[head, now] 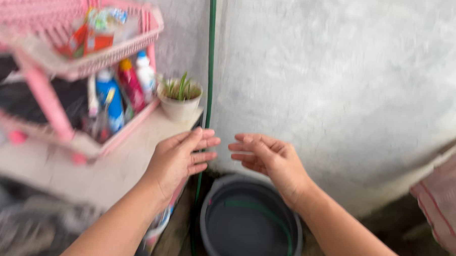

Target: The person carries a patterned cushion and a bunch of artificial flowers across the balcony, then turns on a wall-mounted tap and uses a green hose to spray water over potted plants along the wall and to rinse a wire rack on the floor.

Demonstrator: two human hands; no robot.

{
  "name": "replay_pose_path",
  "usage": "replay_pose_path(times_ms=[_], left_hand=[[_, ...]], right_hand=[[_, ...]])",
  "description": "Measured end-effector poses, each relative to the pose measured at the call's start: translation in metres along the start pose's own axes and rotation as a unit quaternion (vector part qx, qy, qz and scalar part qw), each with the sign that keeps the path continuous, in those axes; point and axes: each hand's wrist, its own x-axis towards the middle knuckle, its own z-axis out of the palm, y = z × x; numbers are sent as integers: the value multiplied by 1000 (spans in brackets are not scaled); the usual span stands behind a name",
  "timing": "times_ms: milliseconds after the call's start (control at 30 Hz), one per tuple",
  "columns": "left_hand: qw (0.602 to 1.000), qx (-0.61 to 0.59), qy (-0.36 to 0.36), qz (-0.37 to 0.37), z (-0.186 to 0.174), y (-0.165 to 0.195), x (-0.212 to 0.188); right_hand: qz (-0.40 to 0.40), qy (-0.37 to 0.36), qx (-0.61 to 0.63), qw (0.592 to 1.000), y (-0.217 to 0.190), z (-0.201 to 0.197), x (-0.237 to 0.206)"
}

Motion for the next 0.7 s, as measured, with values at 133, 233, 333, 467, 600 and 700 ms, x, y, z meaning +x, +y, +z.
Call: replay_pose_path(times_ms=[133,233,333,467,600,700], left_hand=[[999,2,-27,42,-8,40,101],[999,23,-30,39,-11,64,160],[997,17,-51,62,-13,80,203],[998,37,-19,57,-21,106,264],[992,51,-7,118,-22,148,328],[983,109,54,137,-18,190,363]], right_hand=[[-19,14,-59,998,-31,-9,93],[-51,11,-36,998,-48,-19,151],[-66,12,-45,997,-60,-25,202],[-86,15,-79,993,-81,-29,263],[-168,3,-76,983,-123,-32,318],[-221,61,-174,958,-178,-36,351]])
